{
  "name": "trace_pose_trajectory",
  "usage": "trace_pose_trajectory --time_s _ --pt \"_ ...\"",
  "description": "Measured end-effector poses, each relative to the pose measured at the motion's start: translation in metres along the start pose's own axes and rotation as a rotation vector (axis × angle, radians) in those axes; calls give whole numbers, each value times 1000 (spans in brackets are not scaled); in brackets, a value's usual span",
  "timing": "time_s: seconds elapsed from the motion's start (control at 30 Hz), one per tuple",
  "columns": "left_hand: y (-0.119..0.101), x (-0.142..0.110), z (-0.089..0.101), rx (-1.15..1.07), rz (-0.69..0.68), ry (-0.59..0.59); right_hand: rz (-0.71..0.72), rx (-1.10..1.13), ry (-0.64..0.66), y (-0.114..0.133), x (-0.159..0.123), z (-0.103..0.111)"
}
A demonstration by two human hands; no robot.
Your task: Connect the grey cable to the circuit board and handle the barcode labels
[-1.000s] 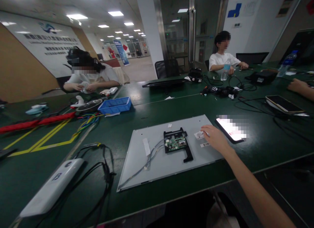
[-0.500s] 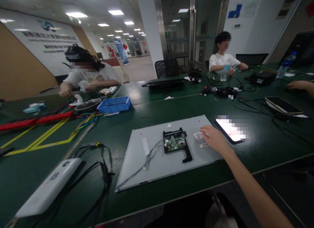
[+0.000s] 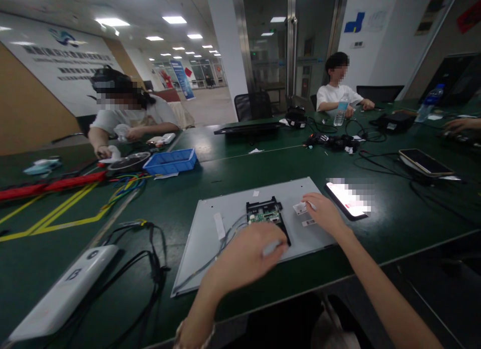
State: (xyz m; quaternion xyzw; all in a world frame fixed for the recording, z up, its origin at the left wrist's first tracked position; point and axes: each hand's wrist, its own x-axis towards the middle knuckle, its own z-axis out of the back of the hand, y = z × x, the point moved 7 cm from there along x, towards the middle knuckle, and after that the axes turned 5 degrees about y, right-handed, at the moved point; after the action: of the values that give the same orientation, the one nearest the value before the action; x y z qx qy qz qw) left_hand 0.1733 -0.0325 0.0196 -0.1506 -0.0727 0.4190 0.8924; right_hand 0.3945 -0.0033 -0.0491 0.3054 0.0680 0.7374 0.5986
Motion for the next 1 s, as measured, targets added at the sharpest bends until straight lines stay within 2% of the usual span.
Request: trace_pose_trajectory --time_s 0.07,0.17,0.27,0.37,0.5,0.63,0.7,0.8,1.0 --pt "13 26 6 43 10 -11 3 2 -6 0 0 0" --pt "49 56 14 174 178 -200 9 5 -13 0 0 -1" --pt "77 63 5 208 245 -328 14 15 -15 3 4 -1" --pt "91 58 -8 232 286 -348 38 21 17 16 18 -2" --pt "94 57 -19 286 306 -281 119 -24 115 51 52 -13" --pt "94 58 -23 309 338 -242 162 -162 256 80 91 -43" --pt "94 57 -25 305 349 -239 161 -264 340 86 106 -63" --pt "93 55 -26 299 355 -233 173 -321 399 91 122 -86" --pt "94 55 -28 297 369 -208 204 -390 426 101 132 -107"
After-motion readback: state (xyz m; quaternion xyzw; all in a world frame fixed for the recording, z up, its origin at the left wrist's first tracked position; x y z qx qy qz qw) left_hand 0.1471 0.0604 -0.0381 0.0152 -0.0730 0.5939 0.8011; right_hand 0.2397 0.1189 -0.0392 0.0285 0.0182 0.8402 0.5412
